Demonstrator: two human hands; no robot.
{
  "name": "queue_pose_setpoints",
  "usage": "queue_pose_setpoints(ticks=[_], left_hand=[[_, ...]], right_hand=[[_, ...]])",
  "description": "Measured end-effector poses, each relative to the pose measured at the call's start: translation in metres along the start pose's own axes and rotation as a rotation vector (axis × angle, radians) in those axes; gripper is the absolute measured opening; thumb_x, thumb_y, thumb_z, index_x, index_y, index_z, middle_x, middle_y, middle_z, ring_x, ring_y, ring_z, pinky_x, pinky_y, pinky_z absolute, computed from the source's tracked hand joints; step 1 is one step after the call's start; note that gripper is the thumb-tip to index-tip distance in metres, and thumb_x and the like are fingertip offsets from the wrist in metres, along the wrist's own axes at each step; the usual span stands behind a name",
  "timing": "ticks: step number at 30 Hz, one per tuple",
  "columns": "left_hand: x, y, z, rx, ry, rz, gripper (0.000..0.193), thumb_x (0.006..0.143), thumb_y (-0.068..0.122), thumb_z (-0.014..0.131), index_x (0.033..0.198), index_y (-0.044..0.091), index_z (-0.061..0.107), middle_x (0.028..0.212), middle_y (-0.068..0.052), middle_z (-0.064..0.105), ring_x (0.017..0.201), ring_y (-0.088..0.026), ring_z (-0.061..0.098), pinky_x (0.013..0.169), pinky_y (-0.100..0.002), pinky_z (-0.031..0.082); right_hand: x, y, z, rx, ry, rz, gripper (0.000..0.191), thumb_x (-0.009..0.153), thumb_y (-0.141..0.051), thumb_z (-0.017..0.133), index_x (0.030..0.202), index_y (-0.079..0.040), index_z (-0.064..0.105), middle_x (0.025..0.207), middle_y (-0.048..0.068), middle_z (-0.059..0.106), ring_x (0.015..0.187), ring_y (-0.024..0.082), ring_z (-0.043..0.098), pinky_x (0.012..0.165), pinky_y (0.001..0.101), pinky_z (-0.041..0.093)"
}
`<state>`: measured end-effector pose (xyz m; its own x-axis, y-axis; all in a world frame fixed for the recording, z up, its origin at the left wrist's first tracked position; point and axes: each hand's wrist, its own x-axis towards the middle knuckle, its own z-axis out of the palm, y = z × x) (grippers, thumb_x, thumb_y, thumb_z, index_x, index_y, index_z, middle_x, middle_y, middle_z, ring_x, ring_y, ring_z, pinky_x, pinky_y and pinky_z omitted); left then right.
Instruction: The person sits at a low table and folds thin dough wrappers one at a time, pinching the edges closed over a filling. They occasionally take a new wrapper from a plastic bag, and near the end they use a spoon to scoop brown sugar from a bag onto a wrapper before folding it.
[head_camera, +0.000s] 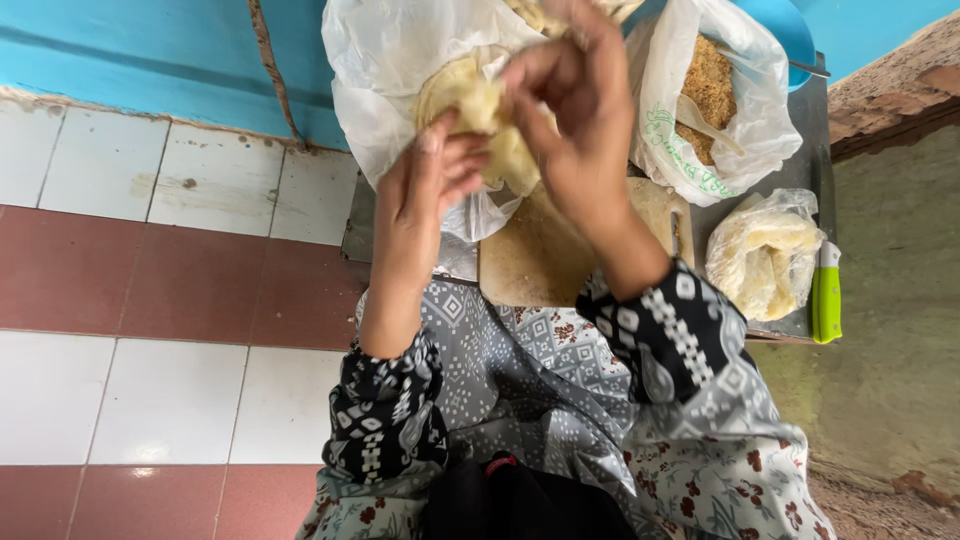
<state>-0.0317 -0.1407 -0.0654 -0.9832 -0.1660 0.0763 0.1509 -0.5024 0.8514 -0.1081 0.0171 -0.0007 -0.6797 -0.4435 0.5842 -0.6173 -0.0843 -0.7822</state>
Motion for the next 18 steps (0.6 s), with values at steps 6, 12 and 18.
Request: queue_pose_setpoints(ticks=[6,12,18], left_hand=[[-0.062,-0.027,0.035,-0.281,-0.148,-0.066,0.044,0.110,0.018,0.052,0.149,-0.001,0.049,0.135,-0.014,0.064,0.119,-0.019,0.066,0.104,-0.039,0.056],[-0.109,-0.055,0.080,-0.183,-0.174,-0.172,0.046,0.111,0.017,0.052,0.152,-0.004,0.051,0.127,-0.006,0.064,0.112,-0.010,0.060,0.099,-0.028,0.051],[-0.139,-0.061,0.141,0.076,-0.222,-0.064,0.044,0.112,0.017,0.053,0.150,-0.005,0.052,0.127,-0.007,0.068,0.112,-0.011,0.064,0.103,-0.027,0.053]], right_hand=[[-0.094,-0.067,-0.015,-0.101,-0.055,0.064,0.073,0.098,0.018,0.067,0.157,-0.005,0.032,0.144,0.014,0.050,0.116,0.021,0.068,0.104,0.0332,0.060],[-0.156,-0.090,-0.042,-0.109,0.133,0.099,0.089,0.088,0.012,0.078,0.160,-0.007,0.029,0.126,0.011,0.056,0.118,0.020,0.059,0.113,0.0351,0.048],[-0.201,-0.100,-0.086,0.054,0.260,0.173,0.080,0.097,0.017,0.066,0.162,-0.008,0.028,0.119,0.010,0.061,0.115,0.018,0.063,0.108,0.0330,0.052]])
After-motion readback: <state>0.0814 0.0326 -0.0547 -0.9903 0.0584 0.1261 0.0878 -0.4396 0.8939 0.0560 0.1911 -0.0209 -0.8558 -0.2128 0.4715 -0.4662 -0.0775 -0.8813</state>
